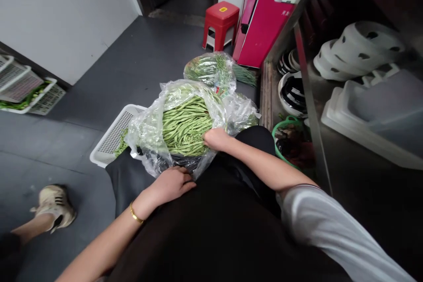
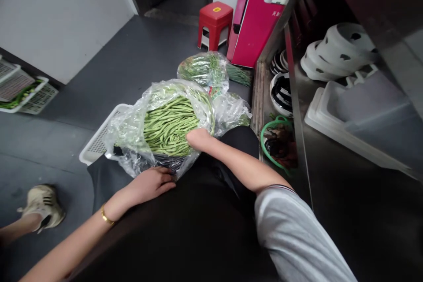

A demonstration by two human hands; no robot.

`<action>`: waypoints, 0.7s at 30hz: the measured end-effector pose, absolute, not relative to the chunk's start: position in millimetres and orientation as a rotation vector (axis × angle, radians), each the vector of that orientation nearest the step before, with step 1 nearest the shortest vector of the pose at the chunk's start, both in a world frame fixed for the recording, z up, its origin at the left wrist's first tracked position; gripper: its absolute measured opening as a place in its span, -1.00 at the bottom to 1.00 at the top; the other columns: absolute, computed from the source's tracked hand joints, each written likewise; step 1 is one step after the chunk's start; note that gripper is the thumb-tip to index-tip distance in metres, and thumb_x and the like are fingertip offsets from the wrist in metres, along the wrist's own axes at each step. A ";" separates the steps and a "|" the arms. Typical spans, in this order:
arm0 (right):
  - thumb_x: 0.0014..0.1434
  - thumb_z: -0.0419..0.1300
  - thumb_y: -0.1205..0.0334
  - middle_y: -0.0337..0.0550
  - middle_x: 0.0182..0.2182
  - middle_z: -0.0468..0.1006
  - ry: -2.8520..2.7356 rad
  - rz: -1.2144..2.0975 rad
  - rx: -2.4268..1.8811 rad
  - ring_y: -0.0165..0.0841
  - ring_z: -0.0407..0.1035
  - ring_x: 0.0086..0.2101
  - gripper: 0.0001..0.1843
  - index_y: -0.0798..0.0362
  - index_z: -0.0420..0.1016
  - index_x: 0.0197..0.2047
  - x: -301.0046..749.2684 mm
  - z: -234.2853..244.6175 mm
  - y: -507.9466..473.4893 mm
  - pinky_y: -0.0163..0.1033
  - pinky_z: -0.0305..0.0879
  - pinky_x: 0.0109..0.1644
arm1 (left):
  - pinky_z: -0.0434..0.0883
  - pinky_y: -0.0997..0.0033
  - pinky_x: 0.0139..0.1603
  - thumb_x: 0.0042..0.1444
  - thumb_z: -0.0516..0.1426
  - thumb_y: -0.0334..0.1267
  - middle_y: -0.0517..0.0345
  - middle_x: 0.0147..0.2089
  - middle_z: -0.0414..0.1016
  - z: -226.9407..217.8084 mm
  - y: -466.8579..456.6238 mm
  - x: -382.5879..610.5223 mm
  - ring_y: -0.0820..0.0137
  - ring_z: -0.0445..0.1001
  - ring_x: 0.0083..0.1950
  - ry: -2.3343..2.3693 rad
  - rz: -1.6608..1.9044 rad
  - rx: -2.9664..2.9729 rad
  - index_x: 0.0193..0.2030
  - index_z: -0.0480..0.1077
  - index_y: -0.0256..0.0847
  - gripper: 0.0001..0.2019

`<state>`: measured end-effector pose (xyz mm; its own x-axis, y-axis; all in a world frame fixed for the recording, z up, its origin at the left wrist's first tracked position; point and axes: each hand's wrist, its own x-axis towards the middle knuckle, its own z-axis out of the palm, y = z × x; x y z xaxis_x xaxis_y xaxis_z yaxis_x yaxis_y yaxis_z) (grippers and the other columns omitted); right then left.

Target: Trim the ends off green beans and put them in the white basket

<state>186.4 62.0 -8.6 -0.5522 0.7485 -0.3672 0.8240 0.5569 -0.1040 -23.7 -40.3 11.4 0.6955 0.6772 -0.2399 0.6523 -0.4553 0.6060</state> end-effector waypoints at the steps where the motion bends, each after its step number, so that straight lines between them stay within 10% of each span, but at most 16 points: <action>1: 0.14 0.06 0.35 0.09 -0.29 0.58 2.510 -0.414 1.264 -0.21 0.47 -0.26 -0.77 0.19 0.53 -0.24 179.2 -13.1 64.3 -0.24 0.32 -0.25 | 0.32 0.34 -0.06 0.16 0.04 -0.07 0.04 -0.18 0.53 19.0 -40.2 -23.6 0.28 0.46 -0.12 1.002 0.080 2.200 -0.21 0.54 -0.11 -0.71; 21: 0.24 0.00 0.25 0.12 -0.28 0.57 2.692 -0.565 1.100 -0.27 0.45 -0.29 -0.68 0.27 0.47 -0.10 109.6 -5.2 74.3 -0.28 0.26 -0.26 | 0.34 0.40 -0.34 0.11 0.09 -0.13 0.05 -0.36 0.54 6.4 -32.5 0.0 0.32 0.45 -0.34 0.923 0.296 1.497 -0.28 0.51 -0.24 -0.75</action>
<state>109.6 74.3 -5.2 -0.7103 0.6356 -0.3023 0.7036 0.6541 -0.2777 0.0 -32.5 6.4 0.6421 0.6885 -0.3372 0.3640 0.1134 0.9245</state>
